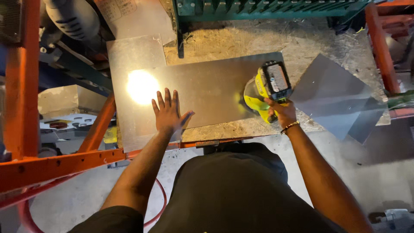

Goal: The person uses a yellow cordless orbital sander to smooth the surface of a rectangular metal sheet placed on a workbench. The person holds the sheet steady with the left hand while moving the sander across the surface in circular and linear motions.

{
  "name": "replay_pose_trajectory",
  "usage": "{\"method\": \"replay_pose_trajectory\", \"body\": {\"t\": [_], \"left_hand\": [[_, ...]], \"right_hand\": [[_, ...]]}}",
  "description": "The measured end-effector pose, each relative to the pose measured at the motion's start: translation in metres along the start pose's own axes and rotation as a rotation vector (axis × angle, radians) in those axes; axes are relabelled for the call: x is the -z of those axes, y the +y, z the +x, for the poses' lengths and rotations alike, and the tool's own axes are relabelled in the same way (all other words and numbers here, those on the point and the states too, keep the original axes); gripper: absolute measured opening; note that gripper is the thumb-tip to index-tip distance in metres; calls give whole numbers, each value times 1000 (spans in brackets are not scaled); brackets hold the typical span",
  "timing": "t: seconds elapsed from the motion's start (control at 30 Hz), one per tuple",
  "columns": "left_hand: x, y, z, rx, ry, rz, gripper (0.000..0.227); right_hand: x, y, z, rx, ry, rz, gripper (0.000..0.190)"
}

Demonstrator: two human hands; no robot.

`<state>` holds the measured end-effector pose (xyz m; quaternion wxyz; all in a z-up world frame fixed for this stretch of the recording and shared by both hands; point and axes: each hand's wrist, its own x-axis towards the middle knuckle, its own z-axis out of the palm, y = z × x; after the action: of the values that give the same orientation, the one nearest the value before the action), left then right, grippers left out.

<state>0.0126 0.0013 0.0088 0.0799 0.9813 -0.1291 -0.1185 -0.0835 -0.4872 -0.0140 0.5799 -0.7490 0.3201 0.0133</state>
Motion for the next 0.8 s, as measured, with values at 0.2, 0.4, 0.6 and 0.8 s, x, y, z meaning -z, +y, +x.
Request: {"method": "replay_pose_trajectory", "body": {"t": [0.2, 0.4, 0.6, 0.8], "left_hand": [[6, -3, -1, -4, 8, -30, 123], [6, -7, -1, 3, -14, -34, 124], [11, -9, 2, -3, -13, -44, 123], [12, -11, 4, 4, -19, -32, 123]], "right_hand": [[3, -32, -24, 17, 83, 171, 57], [14, -40, -23, 71, 150, 203, 58], [27, -25, 5, 62, 213, 224, 60], [37, -28, 15, 77, 244, 263, 59]]}}
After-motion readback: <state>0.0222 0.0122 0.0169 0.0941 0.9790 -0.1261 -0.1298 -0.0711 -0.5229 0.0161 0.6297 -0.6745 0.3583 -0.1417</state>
